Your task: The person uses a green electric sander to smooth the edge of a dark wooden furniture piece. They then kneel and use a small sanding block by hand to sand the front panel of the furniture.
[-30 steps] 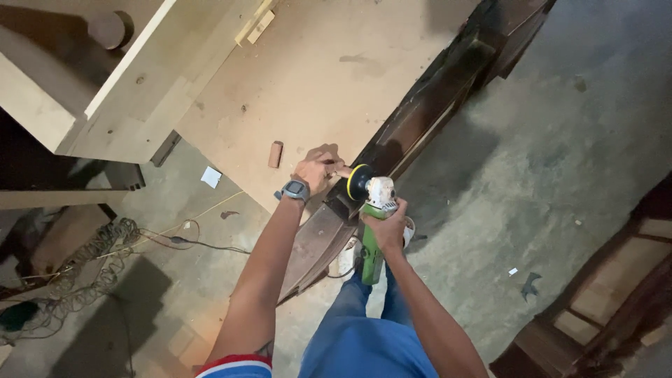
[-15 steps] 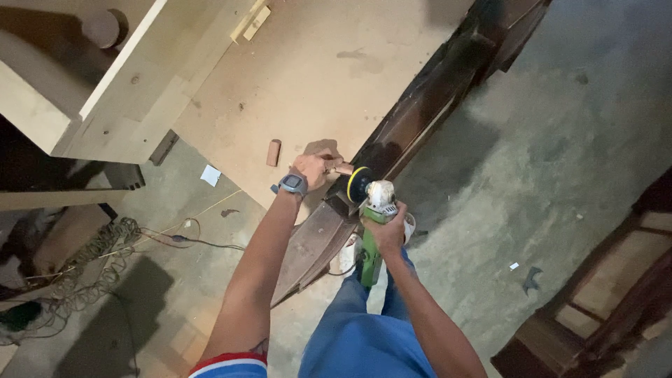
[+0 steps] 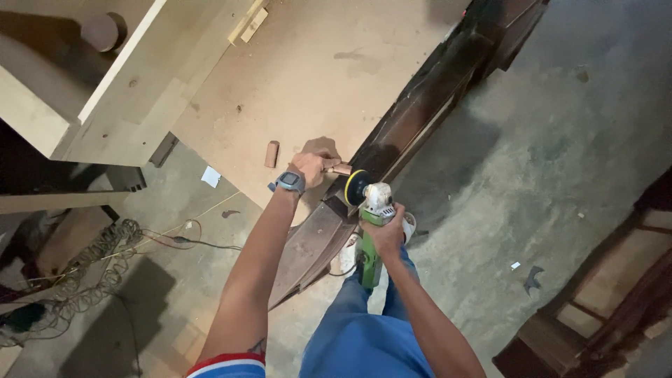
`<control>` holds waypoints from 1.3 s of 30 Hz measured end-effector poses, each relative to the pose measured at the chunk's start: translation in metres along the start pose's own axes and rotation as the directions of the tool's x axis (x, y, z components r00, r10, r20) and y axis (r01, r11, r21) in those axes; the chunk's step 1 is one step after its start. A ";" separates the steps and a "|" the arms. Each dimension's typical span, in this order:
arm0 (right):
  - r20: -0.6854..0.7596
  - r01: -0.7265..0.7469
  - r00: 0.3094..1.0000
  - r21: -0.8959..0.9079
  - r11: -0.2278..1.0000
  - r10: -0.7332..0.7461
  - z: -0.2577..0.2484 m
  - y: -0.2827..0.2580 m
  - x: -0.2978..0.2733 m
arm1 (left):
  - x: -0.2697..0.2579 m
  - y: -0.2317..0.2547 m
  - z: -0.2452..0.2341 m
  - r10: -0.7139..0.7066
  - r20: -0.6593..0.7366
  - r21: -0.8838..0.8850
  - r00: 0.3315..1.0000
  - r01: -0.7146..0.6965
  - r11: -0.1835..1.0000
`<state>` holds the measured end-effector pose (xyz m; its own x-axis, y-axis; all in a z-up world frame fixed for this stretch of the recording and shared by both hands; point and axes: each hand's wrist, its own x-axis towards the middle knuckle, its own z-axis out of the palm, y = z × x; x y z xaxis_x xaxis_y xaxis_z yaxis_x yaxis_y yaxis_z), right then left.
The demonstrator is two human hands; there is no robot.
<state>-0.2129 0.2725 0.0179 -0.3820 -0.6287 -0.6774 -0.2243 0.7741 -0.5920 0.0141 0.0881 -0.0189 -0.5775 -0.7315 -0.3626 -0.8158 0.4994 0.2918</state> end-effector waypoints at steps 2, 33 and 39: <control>0.009 0.029 1.000 0.050 0.998 -0.029 -0.003 0.005 -0.002 | -0.006 0.003 -0.002 0.016 -0.084 -0.062 0.996 -0.021 0.998; 0.171 0.005 0.985 0.063 0.998 -0.016 -0.022 -0.008 0.038 | -0.018 0.009 0.033 0.173 -0.226 0.141 0.959 -0.143 0.980; 0.151 0.006 0.988 0.081 0.997 -0.018 -0.030 -0.022 0.029 | -0.003 -0.016 0.070 0.271 -0.255 0.194 0.928 -0.225 0.955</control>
<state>-0.2461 0.2391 0.0242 -0.2383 -0.6464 -0.7248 -0.1527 0.7620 -0.6293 0.0267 0.1153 -0.0846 -0.7486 -0.6623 -0.0315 -0.6552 0.7317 0.1880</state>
